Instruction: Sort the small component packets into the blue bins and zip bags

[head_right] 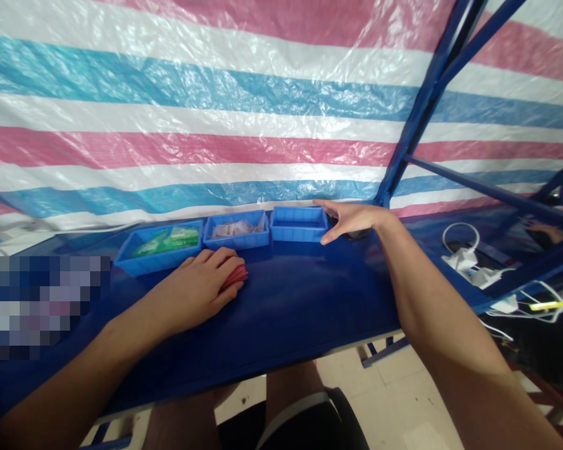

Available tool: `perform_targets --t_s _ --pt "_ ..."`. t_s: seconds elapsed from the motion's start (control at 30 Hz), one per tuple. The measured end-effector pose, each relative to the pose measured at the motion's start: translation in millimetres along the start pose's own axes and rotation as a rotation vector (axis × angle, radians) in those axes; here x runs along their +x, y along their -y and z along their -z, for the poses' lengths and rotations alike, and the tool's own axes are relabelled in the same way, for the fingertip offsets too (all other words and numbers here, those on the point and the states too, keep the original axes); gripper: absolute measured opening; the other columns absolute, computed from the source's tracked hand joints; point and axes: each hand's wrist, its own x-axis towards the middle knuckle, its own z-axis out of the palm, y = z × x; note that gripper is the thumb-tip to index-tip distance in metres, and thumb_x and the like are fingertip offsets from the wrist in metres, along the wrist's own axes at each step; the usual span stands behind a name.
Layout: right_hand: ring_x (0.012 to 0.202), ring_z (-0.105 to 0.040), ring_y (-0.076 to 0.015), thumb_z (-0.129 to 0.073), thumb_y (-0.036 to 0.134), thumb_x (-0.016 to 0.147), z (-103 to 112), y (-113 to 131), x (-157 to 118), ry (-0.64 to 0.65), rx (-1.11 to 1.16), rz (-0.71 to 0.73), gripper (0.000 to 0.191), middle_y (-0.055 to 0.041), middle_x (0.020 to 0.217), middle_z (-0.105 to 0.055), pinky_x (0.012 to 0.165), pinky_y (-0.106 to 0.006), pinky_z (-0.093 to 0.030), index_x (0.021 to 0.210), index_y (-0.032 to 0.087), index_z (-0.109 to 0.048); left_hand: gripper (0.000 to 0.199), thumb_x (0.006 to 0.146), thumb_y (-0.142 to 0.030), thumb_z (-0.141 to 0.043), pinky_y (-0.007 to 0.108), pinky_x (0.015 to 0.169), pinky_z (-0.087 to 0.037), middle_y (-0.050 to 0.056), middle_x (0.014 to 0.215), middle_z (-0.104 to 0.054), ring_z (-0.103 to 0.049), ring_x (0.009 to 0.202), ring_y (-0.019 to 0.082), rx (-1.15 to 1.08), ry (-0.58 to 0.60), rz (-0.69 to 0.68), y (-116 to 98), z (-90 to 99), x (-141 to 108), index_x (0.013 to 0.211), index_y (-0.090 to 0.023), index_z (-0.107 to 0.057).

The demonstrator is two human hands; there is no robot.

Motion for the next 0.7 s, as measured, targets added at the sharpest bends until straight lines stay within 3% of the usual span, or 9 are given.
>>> perform_targets --t_s 0.07,0.13,0.23,0.3,0.37,0.5,0.7 --pt "0.155 -0.057 -0.041 -0.102 0.059 0.066 -1.6 5.5 1.0 0.049 -0.038 -0.068 0.11 -0.0077 0.169 -0.058 0.129 -0.058 -0.048 0.164 0.037 -0.056 0.032 0.108 -0.042 -0.057 0.048 0.09 -0.051 0.013 0.134 -0.068 -0.064 0.111 0.034 0.032 0.005 0.044 -0.9 0.0 -1.3 0.133 -0.027 -0.068" --pt "0.154 -0.057 -0.0387 -0.088 0.066 0.084 -7.9 13.3 4.7 -0.045 -0.072 -0.029 0.087 -0.0077 0.169 -0.058 0.129 -0.06 -0.046 0.161 0.035 -0.06 0.032 0.107 -0.042 -0.058 0.048 0.09 -0.052 0.014 0.133 -0.068 -0.065 0.111 0.035 0.04 0.006 0.072 -0.9 0.0 -2.0 0.133 -0.027 -0.068" --pt "0.145 -0.062 -0.0365 -0.077 0.065 0.095 -27.4 28.2 12.6 -0.296 -0.185 0.238 0.061 -0.0119 0.152 -0.069 0.127 -0.06 -0.047 0.144 0.028 -0.073 0.031 0.107 -0.041 -0.058 0.051 0.094 -0.053 0.015 0.132 -0.068 -0.065 0.115 0.036 0.026 0.007 0.09 -1.3 0.7 -1.6 0.132 -0.025 -0.068" --pt "0.142 -0.062 -0.036 -0.08 0.06 0.094 -45.8 39.8 16.9 -0.362 -0.271 0.42 0.05 -0.0121 0.145 -0.071 0.127 -0.06 -0.045 0.133 0.028 -0.078 0.029 0.105 -0.038 -0.06 0.054 0.1 -0.052 0.015 0.13 -0.068 -0.065 0.119 0.037 0.014 -0.007 0.087 -2.7 2.2 -0.3 0.128 -0.024 -0.07" --pt "0.14 -0.061 -0.0356 -0.079 0.057 0.096 -66.4 51.8 19.3 -0.367 -0.319 0.544 0.045 -0.0125 0.141 -0.071 0.125 -0.058 -0.047 0.131 0.029 -0.079 0.027 0.103 -0.037 -0.062 0.055 0.105 -0.051 0.014 0.127 -0.069 -0.064 0.123 0.037 0.001 -0.028 0.069 -4.5 3.8 1.4 0.125 -0.024 -0.071" --pt "0.128 -0.06 -0.0344 -0.074 0.053 0.101 -105.3 69.1 23.1 -0.274 -0.436 0.641 0.038 -0.013 0.128 -0.068 0.117 -0.055 -0.051 0.129 0.028 -0.08 0.029 0.101 -0.04 -0.066 0.057 0.109 -0.049 0.014 0.125 -0.07 -0.064 0.121 0.037 -0.011 -0.05 0.062 -6.1 5.1 3.0 0.123 -0.024 -0.074" --pt "0.126 -0.057 -0.0356 -0.073 0.038 0.102 -132.9 69.7 34.1 -0.206 -0.52 0.575 0.019 -0.0132 0.126 -0.067 0.116 -0.056 -0.048 0.116 0.026 -0.079 0.036 0.104 -0.048 -0.064 0.055 0.099 -0.052 0.014 0.129 -0.069 -0.066 0.116 0.038 -0.045 -0.042 0.073 -2.2 0.8 -0.1 0.132 -0.026 -0.071"
